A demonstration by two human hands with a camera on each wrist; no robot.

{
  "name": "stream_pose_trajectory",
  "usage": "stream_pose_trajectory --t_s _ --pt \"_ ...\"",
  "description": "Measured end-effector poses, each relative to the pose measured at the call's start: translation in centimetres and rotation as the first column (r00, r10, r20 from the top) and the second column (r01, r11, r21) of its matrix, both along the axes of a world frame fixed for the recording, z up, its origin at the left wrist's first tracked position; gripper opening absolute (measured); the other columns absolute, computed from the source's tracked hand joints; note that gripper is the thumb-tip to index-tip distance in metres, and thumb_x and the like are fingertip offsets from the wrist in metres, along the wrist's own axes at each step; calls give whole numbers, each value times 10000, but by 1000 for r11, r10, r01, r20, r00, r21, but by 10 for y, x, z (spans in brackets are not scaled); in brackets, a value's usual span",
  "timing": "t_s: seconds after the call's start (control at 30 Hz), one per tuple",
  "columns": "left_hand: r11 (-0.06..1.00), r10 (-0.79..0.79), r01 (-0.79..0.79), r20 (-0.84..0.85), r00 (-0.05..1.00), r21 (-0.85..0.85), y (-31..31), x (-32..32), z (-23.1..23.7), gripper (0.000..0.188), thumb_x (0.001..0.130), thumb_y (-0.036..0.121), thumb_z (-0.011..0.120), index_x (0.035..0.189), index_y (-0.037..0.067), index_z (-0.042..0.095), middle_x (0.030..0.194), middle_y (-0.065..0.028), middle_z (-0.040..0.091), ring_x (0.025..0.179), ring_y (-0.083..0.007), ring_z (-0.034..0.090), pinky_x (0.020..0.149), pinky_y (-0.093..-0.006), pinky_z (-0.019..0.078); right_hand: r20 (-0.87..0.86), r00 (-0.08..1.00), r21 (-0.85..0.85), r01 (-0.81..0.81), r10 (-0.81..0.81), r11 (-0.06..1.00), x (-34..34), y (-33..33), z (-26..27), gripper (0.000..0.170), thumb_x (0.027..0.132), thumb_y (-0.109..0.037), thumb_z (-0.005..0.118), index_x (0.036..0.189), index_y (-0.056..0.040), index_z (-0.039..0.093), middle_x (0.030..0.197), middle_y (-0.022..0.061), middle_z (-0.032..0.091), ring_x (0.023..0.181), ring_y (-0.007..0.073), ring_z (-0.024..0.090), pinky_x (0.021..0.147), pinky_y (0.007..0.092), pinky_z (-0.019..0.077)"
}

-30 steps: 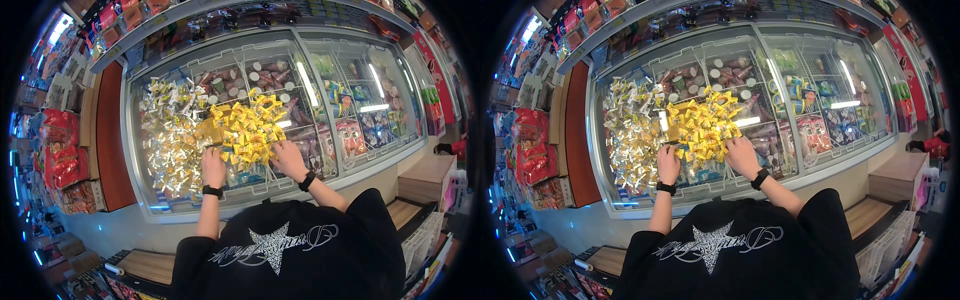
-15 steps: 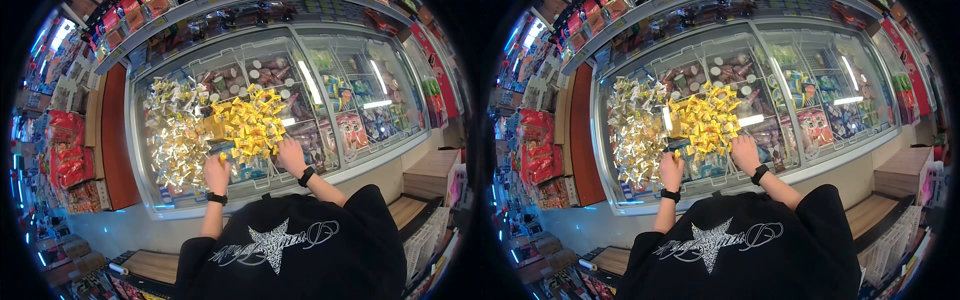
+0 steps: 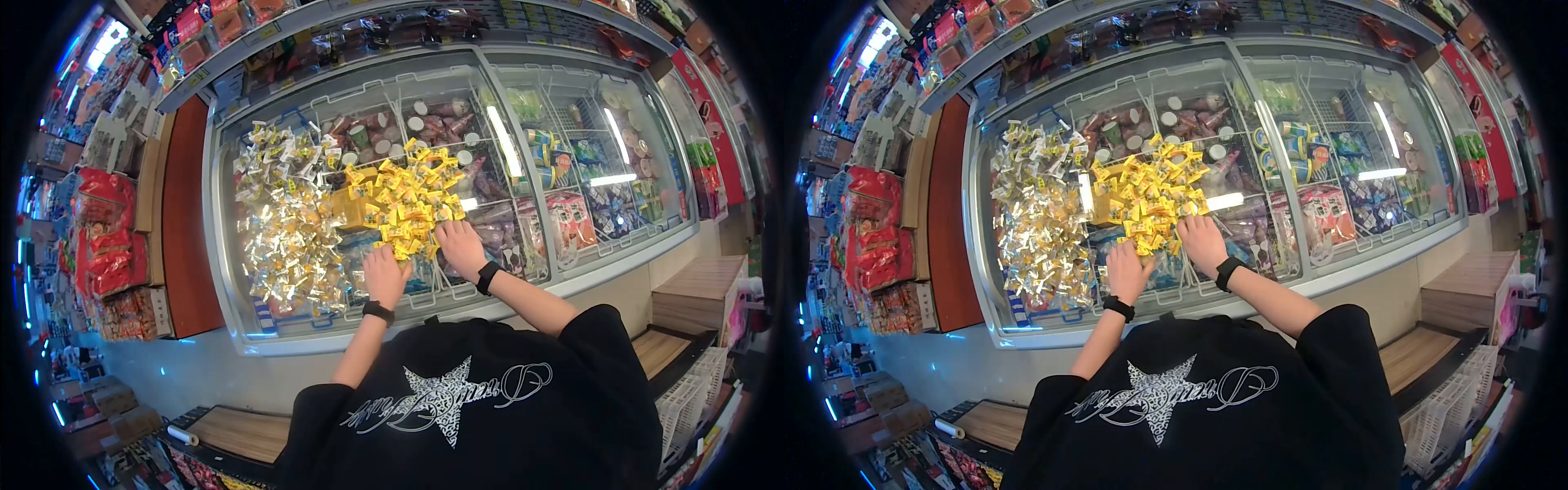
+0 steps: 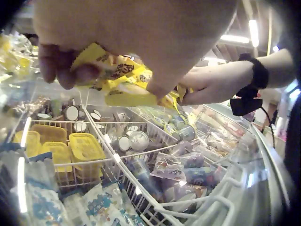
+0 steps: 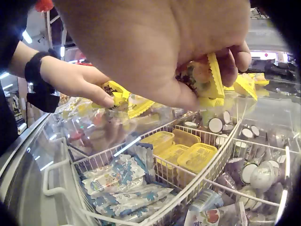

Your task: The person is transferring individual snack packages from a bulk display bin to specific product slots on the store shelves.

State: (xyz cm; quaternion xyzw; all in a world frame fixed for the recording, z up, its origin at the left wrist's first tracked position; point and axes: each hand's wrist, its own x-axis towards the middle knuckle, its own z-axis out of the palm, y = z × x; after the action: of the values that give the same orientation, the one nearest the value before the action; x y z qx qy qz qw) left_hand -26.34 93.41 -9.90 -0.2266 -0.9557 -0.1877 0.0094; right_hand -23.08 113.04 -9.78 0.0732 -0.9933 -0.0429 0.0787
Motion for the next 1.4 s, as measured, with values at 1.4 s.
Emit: stream_pose_trajectory --t_s 1.4 --pt "983 -7 -1 -46 999 -183 -7 -27 12 443 696 217 694 1063 37 525 915 -112 505 896 -283 486 785 -393 383 115 927 -568 357 -357 742 -27 -55 -12 405 688 -176 716 958 -3 468 902 159 513 876 331 539 722 400 485"
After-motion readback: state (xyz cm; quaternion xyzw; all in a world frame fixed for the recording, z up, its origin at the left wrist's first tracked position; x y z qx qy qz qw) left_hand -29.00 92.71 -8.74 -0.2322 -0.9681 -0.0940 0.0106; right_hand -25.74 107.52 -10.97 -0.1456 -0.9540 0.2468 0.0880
